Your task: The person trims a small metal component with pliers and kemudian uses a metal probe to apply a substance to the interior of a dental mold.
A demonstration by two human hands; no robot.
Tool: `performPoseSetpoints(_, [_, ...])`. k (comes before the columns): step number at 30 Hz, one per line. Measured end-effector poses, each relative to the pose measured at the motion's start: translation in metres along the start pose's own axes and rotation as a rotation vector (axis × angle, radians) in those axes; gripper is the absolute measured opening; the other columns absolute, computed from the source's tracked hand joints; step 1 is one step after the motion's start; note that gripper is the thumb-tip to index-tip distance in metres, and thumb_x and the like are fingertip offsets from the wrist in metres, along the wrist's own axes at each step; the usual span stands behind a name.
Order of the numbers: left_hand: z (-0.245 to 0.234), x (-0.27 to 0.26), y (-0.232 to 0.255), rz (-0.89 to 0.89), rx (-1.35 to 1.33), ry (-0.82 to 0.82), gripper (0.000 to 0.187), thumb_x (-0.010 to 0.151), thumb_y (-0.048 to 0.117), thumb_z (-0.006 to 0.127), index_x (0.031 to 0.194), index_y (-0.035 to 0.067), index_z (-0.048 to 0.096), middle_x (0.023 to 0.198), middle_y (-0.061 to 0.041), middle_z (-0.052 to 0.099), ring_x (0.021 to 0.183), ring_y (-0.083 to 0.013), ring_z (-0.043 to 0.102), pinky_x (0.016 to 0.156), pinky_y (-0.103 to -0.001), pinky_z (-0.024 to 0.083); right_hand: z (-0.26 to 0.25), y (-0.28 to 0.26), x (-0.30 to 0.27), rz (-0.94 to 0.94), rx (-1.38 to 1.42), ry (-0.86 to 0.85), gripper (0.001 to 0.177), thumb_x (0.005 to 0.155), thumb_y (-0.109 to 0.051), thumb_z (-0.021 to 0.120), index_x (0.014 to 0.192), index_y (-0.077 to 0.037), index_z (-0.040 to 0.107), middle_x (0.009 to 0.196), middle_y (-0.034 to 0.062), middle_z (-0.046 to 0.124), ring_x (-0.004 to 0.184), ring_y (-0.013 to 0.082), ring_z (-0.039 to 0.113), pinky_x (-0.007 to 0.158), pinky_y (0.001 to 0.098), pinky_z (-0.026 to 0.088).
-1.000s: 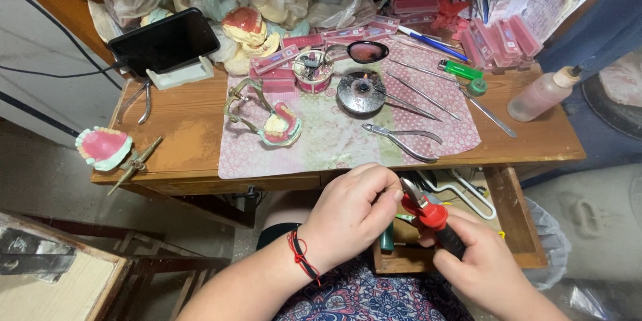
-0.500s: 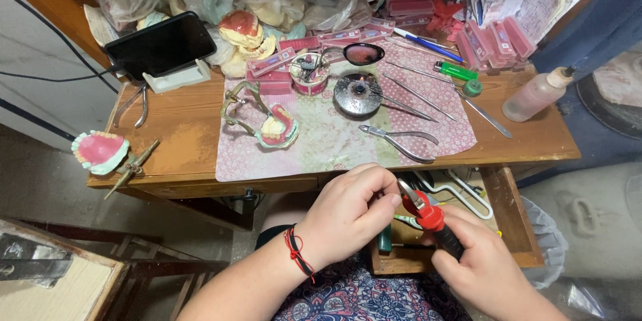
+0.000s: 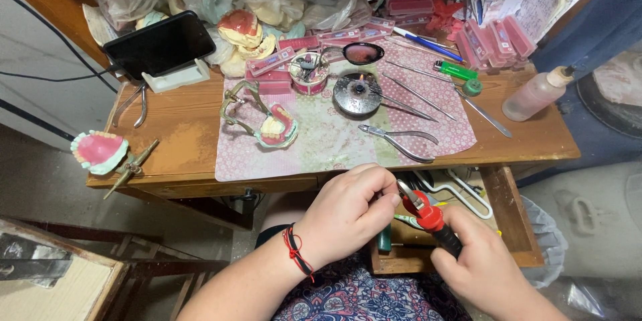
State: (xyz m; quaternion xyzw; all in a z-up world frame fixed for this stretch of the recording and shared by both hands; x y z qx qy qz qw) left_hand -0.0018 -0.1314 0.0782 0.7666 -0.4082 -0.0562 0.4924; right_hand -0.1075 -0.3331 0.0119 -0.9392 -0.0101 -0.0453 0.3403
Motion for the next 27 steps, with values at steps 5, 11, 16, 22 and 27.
performPoseSetpoints(5, [0.007,0.004,-0.006,-0.001,0.042,0.012,0.013,0.095,0.021,0.054,0.089,0.01,0.058,0.085,-0.007,0.063,0.081,-0.0287,0.061,0.074,-0.041,0.045,-0.001,0.005,0.018,-0.011,0.11,-0.147,0.082,0.067,-0.006,0.057,0.149,-0.012,0.049,0.146,0.0056,0.063,0.133,0.0212,0.06,0.115,0.037,0.04])
performPoseSetpoints(11, [0.021,0.014,-0.014,-0.013,0.125,0.029,0.018,0.099,0.023,0.052,0.091,0.009,0.06,0.09,-0.009,0.066,0.085,-0.0306,0.064,0.075,-0.045,0.049,-0.004,0.019,0.038,0.131,0.188,-0.274,0.058,0.082,-0.019,0.073,0.139,-0.02,0.06,0.128,-0.0031,0.074,0.115,0.0139,0.069,0.103,0.0309,0.047])
performPoseSetpoints(16, [0.031,0.018,-0.021,-0.023,0.071,0.002,0.017,0.097,0.021,0.053,0.087,0.009,0.058,0.087,-0.009,0.065,0.084,-0.0302,0.063,0.075,-0.043,0.047,0.014,0.05,0.03,0.166,0.165,-0.148,0.055,0.079,-0.014,0.071,0.134,-0.02,0.065,0.118,-0.0023,0.078,0.11,0.0163,0.071,0.101,0.0309,0.049])
performPoseSetpoints(22, [0.038,0.011,-0.026,-0.02,0.03,-0.017,0.017,0.099,0.022,0.054,0.089,0.009,0.059,0.087,-0.008,0.065,0.084,-0.0289,0.063,0.076,-0.041,0.048,0.019,0.052,0.023,0.192,0.175,-0.12,0.046,0.083,-0.02,0.071,0.129,-0.022,0.07,0.113,-0.0035,0.082,0.106,0.015,0.075,0.095,0.0301,0.052])
performPoseSetpoints(27, [0.034,0.001,-0.036,-0.066,0.009,-0.041,0.019,0.099,0.022,0.052,0.087,0.009,0.06,0.087,-0.007,0.066,0.084,-0.0275,0.063,0.074,-0.041,0.048,0.015,0.063,0.03,0.163,0.023,-0.18,0.054,0.074,-0.011,0.072,0.127,-0.021,0.065,0.116,-0.0006,0.079,0.108,0.0206,0.075,0.097,0.0345,0.053])
Point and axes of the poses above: each hand's wrist, its own x-axis towards the middle knuckle, its own z-axis out of the palm, y = z × x, the point moved 4 cm from there along x, towards the middle knuckle
